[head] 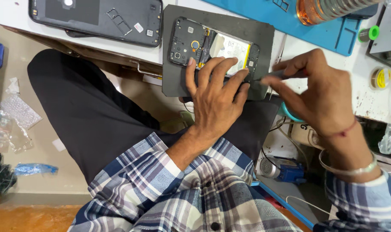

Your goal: The person uses a screwdriver to remove screws from the internal frame of a disassembled smartphone. They carefully unscrew multiple fasteners around the battery and camera areas, placing the removed screws on the workbench.

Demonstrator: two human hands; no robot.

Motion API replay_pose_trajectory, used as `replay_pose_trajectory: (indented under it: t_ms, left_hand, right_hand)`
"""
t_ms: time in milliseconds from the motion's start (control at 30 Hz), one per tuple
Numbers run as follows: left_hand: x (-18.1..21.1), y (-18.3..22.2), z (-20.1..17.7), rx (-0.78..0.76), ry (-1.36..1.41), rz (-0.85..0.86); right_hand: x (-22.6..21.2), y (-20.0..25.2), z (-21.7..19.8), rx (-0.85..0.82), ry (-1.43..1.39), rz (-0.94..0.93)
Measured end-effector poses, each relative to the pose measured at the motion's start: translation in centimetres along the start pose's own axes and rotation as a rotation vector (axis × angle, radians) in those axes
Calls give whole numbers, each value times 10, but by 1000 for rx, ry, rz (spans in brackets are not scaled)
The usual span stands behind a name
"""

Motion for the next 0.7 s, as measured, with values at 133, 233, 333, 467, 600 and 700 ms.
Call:
replay_pose_trajectory:
  t_ms: [133, 233, 333, 467, 600, 700]
  left_hand:
    - [-2, 0, 0, -5, 0, -9]
    - [-2, 0, -1, -7, 15, -6]
    - [-1, 0, -2, -9, 5, -13]
    - [0, 0, -1, -8, 10, -8]
    - [-2, 0, -1, -15, 8, -12]
    - [-2, 1, -1, -12, 8, -8]
  right_hand:
    - [-10, -6, -3, -88, -194, 6]
    - [-2, -6, -1, 22, 18, 118]
    - [-13, -4, -1, -19, -129, -62]
    - [-2, -4, 4, -10, 52, 133]
    - [-28, -9, -4, -130, -286, -112]
    - [1, -6, 0, -28, 169, 445]
Point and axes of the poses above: each hand's wrist, its own y-axis away from the middle knuckle, its own z-axis out of the palm, x = y × z, the point moved 6 cm from there along -y, towards the middle knuckle, and after that the axes turned 14 degrees about -y, right-handed, at the moved point
